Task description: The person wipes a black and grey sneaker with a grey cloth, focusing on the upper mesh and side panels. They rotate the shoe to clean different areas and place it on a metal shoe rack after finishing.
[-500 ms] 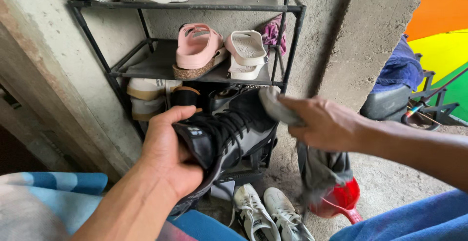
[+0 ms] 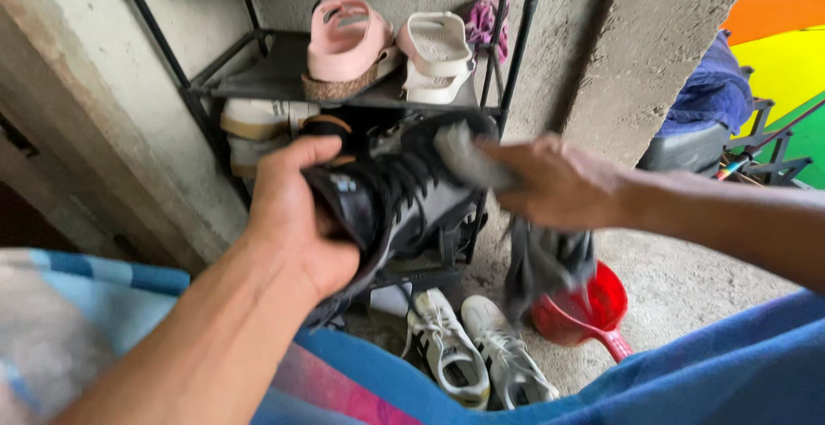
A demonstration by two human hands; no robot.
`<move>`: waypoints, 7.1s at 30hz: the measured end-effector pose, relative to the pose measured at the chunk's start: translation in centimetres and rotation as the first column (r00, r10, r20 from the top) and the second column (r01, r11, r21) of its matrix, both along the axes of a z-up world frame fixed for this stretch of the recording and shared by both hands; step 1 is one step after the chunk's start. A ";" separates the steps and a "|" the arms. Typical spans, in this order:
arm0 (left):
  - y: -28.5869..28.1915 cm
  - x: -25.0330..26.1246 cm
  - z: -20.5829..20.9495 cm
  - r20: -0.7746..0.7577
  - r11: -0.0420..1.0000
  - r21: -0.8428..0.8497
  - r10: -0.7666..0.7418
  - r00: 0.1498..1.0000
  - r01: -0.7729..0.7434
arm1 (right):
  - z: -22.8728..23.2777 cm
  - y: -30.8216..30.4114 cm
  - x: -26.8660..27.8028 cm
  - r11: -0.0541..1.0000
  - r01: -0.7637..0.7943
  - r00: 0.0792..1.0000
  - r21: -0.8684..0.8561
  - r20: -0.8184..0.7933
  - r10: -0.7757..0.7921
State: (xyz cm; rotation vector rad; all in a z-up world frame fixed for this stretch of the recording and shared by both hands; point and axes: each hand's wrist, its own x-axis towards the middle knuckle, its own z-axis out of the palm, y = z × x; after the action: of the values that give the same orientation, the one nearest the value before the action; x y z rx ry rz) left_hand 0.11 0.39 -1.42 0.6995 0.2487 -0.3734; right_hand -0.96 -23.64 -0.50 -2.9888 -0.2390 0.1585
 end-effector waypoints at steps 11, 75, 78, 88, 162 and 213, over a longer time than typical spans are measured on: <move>-1.2 0.2 -0.8 0.203 0.984 -0.066 -0.151 0.967 0.167 | -1.3 0.8 -0.5 0.984 0.002 0.996 0.175 0.084 -0.017; -1.7 -1.5 1.1 0.301 0.978 -0.147 -0.097 0.949 0.147 | 1.4 2.5 -2.6 0.940 -0.290 0.863 0.180 0.473 0.176; -1.2 -1.5 0.9 0.281 0.964 -0.210 -0.099 0.955 0.161 | 1.4 2.0 -2.6 0.926 -0.309 0.856 0.219 0.488 0.171; -0.6 -1.0 0.4 0.235 0.942 -0.270 -0.139 0.962 0.201 | 2.6 2.0 -2.9 0.902 -0.364 0.836 0.231 0.509 0.207; -5.4 -2.6 -2.3 0.270 0.988 0.131 -0.110 0.956 0.077 | 1.3 1.6 -0.9 0.951 -0.220 0.958 0.218 0.234 0.168; -3.6 -1.9 -4.0 0.339 0.313 0.926 -0.434 0.835 -0.213 | 1.2 0.6 -1.7 0.864 -0.485 0.848 0.139 0.318 0.425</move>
State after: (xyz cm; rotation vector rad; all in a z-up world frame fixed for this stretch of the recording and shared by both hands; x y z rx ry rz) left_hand -1.76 -3.21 -5.44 2.0385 -0.1954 -0.0951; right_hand -2.62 -23.02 0.73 -2.6713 -0.9412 -0.2311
